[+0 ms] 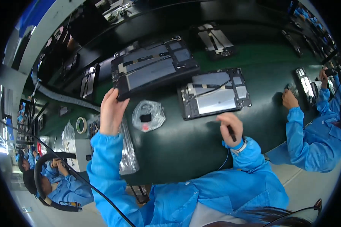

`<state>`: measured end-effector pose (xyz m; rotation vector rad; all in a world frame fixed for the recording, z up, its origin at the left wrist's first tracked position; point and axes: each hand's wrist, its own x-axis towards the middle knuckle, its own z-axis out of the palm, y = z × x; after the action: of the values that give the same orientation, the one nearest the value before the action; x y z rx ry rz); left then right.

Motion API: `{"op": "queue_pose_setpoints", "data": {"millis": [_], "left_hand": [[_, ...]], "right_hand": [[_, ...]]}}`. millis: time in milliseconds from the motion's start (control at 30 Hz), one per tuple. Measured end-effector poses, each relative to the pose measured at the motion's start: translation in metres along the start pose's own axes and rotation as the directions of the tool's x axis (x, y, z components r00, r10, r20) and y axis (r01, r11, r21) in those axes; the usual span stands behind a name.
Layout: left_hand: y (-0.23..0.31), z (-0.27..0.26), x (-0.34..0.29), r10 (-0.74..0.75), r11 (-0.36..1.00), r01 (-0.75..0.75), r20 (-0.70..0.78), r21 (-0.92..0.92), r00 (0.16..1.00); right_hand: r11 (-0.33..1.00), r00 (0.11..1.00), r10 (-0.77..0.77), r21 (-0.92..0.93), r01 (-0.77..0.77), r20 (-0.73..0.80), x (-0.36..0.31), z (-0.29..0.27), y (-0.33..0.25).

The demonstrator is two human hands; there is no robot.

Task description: The person assembles electronic tablet components by hand, connecting a ribbon cable and a circuit board to a tablet chassis, then installing an internal battery. The person uses tweezers for precision and wears an anti-static wrist strap.

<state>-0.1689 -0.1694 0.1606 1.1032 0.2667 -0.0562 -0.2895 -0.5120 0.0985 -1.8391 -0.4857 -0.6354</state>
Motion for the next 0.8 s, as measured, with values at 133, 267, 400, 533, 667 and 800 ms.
{"op": "queue_pose_setpoints", "data": {"millis": [133, 267, 400, 533, 667, 800], "left_hand": [[-0.025, 0.021, 0.089, -0.011, 0.996, 0.012, -0.011, 0.091, 1.000], [-0.049, 0.034, 0.132, -0.051, 0.990, 0.052, -0.013, 0.133, 0.999], [-0.058, 0.043, 0.140, -0.073, 0.983, 0.079, -0.042, 0.163, 0.996], [-0.067, 0.039, 0.148, -0.099, 0.980, 0.097, 0.002, 0.174, 0.995], [-0.066, 0.053, 0.151, -0.061, 0.949, 0.065, -0.024, 0.309, 0.998], [-0.070, 0.055, 0.153, -0.060, 0.793, 0.101, -0.088, 0.601, 0.994]], "right_hand": [[0.998, 0.993, 0.055, 0.005, -0.056, 0.102, -0.011, 0.001, 0.009], [0.991, 0.982, 0.113, 0.061, -0.123, 0.150, -0.008, -0.001, 0.012], [0.982, 0.974, 0.140, 0.103, -0.160, 0.181, -0.007, -0.002, 0.012], [0.970, 0.968, 0.169, 0.145, -0.197, 0.186, -0.007, -0.001, 0.013], [0.970, 0.970, 0.165, 0.146, -0.192, 0.181, -0.006, -0.001, 0.013], [0.969, 0.968, 0.169, 0.145, -0.198, 0.187, -0.006, -0.001, 0.014]]}}
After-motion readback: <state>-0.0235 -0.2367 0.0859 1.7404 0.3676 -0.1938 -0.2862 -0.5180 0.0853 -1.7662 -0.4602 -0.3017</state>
